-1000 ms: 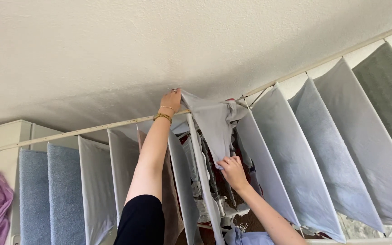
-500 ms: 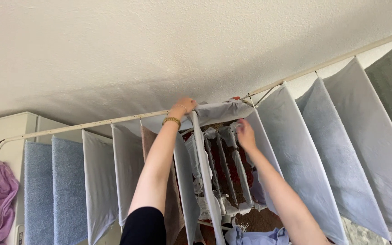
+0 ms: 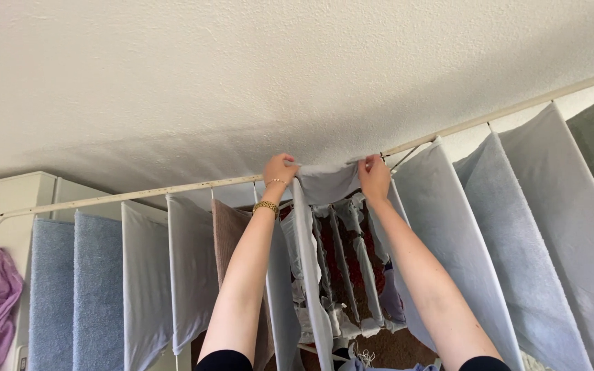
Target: The person picks up various pieces of wet laundry from a pile on a white surface and hangs them on a nearby drying rack. They handle items such as towels, socks, and underwear, spreading them across the rack's bars. Finally, the person gathers the remaining pile of clothes and walks away.
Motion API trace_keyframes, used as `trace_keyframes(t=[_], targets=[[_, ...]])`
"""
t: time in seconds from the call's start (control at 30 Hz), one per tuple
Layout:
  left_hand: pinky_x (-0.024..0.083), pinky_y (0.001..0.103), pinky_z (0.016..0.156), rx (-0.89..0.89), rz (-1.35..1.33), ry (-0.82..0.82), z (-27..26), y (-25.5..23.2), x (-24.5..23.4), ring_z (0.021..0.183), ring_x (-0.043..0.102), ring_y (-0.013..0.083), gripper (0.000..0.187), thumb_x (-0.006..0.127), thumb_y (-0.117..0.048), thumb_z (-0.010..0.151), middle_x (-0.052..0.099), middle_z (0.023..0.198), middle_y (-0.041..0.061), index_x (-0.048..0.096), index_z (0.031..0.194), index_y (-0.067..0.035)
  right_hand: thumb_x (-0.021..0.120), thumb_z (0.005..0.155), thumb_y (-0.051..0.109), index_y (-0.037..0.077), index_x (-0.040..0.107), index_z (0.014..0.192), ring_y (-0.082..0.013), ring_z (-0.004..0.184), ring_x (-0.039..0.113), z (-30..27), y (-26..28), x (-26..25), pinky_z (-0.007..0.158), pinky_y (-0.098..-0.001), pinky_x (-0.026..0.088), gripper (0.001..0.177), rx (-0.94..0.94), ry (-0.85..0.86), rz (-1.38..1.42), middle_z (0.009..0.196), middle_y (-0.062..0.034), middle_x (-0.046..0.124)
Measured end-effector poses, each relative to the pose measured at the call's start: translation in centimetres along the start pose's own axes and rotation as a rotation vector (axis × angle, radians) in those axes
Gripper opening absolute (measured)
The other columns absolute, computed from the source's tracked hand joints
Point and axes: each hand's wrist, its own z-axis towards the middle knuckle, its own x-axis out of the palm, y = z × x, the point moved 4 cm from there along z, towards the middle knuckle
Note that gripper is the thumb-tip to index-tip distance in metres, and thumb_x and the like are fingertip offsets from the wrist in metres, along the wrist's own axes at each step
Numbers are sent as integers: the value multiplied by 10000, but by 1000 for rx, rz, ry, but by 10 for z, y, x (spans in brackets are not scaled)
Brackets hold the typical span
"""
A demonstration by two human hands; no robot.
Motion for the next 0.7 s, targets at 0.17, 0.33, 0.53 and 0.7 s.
trace_keyframes(t=[0.17, 0.33, 0.53, 0.7], targets=[[591, 447, 871, -22, -162, -221, -11, -1, -6, 1000, 735, 317, 268, 697, -141, 868, 761, 939, 104, 695, 1134, -169, 579, 968, -45, -38, 476, 1308, -371, 897, 726, 12, 67, -43, 767, -472, 616, 355, -154, -99, -29, 930, -240, 731], [555, 425, 938, 12, 167, -194, -2, 10, 11, 1040, 732, 274, 262, 638, -210, 972, 784, 1026, 61, 708, 1224, -187, 662, 938, 142, 195, 675, 1222, -283, 1251, 571, 59, -26, 37, 1130, -541, 286, 289, -344, 107, -729, 1190, -62, 711], [522, 500, 998, 161, -78, -206, -79, -11, -42, 1122, 675, 373, 300, 592, -96, 976, 747, 1118, 147, 701, 1253, -134, 596, 906, 16, 113, 668, 1325, -389, 1362, 479, 11, 12, 4, 1150, -627, 216, 436, -433, 73, -500, 1386, -191, 608], [339, 511, 1166, 367, -162, -262, -179, 21, -85, 1247, 618, 327, 366, 570, -91, 960, 724, 1248, 95, 663, 1312, -129, 559, 898, -8, 102, 537, 1483, -438, 1318, 479, -56, 58, -23, 1120, -651, 270, 596, -455, 183, -198, 1375, -225, 569]])
